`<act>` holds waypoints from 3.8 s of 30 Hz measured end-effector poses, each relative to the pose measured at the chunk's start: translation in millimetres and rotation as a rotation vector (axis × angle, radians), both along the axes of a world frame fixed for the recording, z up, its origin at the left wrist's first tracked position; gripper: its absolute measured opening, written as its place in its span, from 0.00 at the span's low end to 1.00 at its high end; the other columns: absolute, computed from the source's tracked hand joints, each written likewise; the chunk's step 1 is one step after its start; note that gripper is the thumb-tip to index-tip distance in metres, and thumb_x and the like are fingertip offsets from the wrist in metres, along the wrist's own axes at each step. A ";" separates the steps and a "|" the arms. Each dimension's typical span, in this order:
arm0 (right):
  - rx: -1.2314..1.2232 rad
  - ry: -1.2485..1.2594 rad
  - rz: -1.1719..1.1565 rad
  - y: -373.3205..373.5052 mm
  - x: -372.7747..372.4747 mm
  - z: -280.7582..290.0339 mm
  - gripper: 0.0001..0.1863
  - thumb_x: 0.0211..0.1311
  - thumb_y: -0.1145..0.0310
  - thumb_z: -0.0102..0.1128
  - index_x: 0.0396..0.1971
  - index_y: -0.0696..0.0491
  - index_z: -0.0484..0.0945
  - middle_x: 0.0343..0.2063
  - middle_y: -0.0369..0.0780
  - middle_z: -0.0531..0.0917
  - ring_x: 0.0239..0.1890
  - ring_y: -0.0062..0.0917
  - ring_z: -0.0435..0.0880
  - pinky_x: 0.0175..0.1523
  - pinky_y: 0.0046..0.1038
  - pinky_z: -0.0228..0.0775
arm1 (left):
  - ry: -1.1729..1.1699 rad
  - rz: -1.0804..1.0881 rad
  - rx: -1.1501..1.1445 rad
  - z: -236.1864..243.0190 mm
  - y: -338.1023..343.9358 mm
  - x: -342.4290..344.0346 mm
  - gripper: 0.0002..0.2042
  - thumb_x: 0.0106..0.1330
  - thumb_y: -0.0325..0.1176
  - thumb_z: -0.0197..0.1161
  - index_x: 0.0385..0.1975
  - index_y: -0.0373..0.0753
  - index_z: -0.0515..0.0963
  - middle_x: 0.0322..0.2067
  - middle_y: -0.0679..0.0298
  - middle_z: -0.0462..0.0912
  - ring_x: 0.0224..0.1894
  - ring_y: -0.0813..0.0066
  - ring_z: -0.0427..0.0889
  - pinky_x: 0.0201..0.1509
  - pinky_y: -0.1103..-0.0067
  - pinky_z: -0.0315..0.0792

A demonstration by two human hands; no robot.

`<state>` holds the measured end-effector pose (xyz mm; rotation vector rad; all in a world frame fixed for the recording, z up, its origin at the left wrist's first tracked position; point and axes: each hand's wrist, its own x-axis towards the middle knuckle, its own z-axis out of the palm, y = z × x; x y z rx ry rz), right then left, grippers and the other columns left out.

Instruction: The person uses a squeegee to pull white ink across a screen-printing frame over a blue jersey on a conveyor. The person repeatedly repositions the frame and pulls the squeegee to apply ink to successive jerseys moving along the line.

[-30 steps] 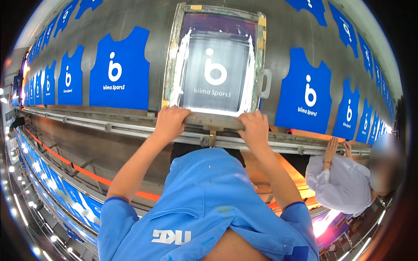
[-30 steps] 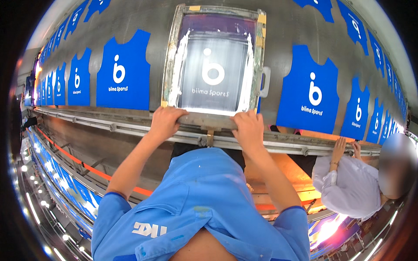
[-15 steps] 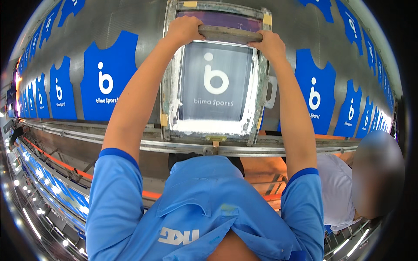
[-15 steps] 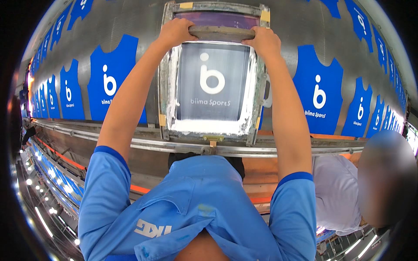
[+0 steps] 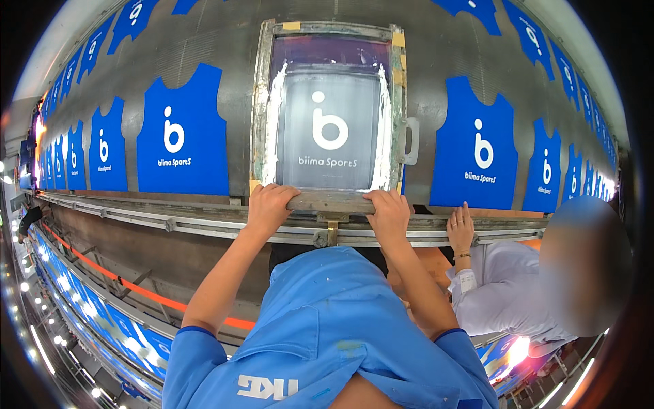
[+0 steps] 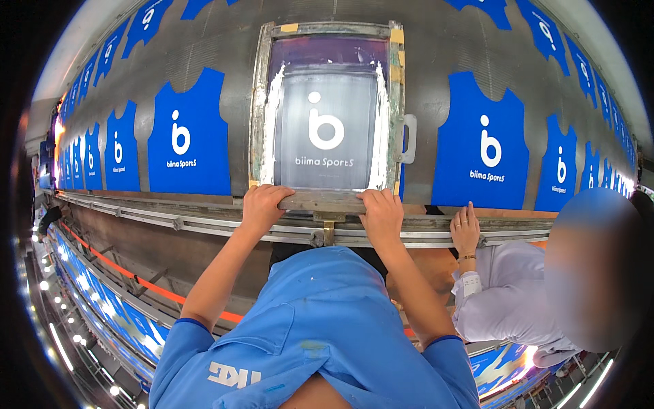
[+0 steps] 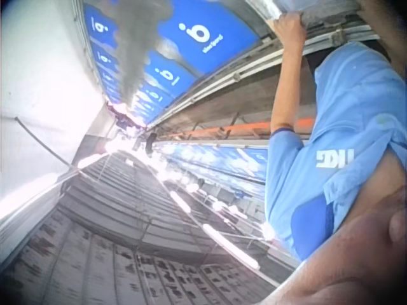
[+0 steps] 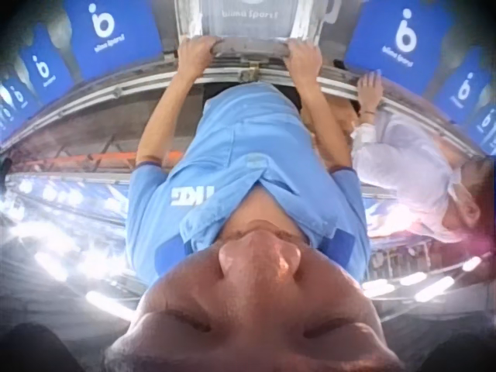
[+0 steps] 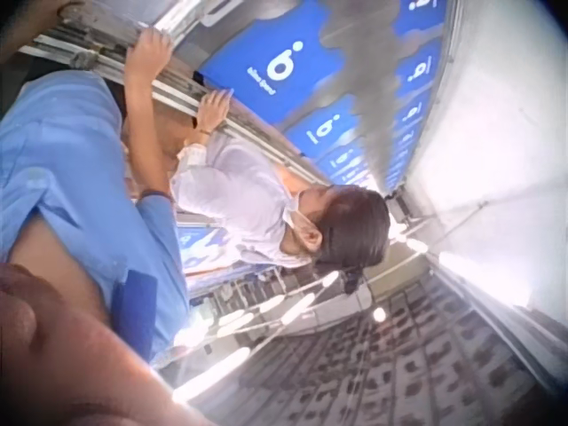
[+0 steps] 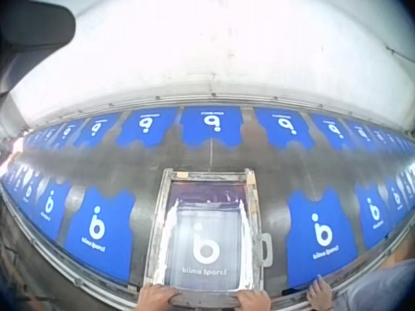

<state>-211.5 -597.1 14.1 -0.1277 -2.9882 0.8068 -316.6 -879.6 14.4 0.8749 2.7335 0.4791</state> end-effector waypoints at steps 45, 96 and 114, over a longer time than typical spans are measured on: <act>-0.066 0.025 -0.074 20.5 -37.6 -21.7 0.17 0.39 0.71 0.77 0.32 0.49 0.81 0.31 0.37 0.83 0.41 0.36 0.80 0.46 0.39 0.72 | 0.004 0.008 0.008 -2.1 25.7 -45.3 0.16 0.44 0.29 0.76 0.36 0.50 0.88 0.33 0.63 0.88 0.38 0.58 0.86 0.44 0.64 0.76; -0.031 -0.735 0.322 57.7 -125.5 -24.3 0.40 0.46 0.33 0.74 0.32 0.63 0.84 0.32 0.51 0.86 0.38 0.41 0.86 0.43 0.40 0.75 | -0.583 -0.205 -0.179 -45.2 62.3 -113.1 0.41 0.40 0.68 0.78 0.37 0.29 0.87 0.34 0.46 0.88 0.39 0.52 0.88 0.45 0.63 0.79; -0.408 0.143 -0.479 112.1 -130.3 -98.8 0.14 0.68 0.65 0.61 0.49 0.53 0.81 0.46 0.42 0.84 0.51 0.31 0.83 0.58 0.34 0.74 | -0.022 -0.317 -0.077 -63.5 106.8 -332.0 0.27 0.53 0.48 0.73 0.52 0.43 0.82 0.52 0.50 0.84 0.53 0.47 0.82 0.58 0.61 0.75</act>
